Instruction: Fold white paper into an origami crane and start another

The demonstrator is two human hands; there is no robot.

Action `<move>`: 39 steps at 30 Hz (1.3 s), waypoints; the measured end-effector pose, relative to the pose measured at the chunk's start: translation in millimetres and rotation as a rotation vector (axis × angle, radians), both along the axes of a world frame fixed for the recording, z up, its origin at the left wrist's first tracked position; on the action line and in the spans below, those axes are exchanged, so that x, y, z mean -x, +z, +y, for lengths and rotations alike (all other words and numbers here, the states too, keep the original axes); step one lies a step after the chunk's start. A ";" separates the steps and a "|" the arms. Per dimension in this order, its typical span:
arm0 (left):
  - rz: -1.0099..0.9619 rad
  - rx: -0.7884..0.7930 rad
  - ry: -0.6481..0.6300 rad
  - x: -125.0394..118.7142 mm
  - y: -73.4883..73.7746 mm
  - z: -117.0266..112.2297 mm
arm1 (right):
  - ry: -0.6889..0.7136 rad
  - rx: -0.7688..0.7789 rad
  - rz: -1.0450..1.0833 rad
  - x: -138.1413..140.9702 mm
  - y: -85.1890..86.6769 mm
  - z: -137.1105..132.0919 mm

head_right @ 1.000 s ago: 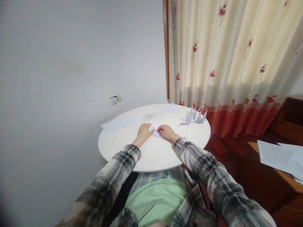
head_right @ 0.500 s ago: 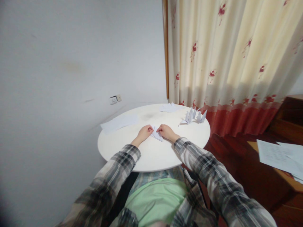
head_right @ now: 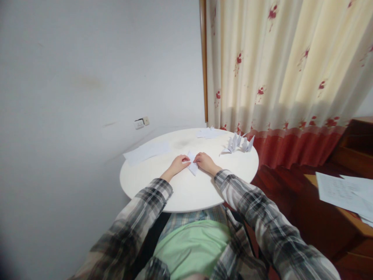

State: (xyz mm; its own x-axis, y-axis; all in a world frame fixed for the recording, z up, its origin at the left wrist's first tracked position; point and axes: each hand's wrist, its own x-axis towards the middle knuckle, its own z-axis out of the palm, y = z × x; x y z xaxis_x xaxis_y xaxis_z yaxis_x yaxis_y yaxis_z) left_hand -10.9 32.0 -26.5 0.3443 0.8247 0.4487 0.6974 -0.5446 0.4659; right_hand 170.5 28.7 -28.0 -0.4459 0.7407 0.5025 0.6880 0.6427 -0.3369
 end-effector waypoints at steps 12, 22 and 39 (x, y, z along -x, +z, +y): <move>-0.023 -0.019 -0.063 -1.8 -3.7 1.9 | 0.002 0.009 0.016 -1.1 -2.2 2.3; -0.066 0.038 -0.099 1.3 -8.6 6.2 | -0.046 0.019 -0.074 -2.3 0.7 2.1; 0.368 -0.182 -0.012 -7.4 13.5 -21.1 | -0.020 -0.093 -0.195 -0.2 10.1 -9.5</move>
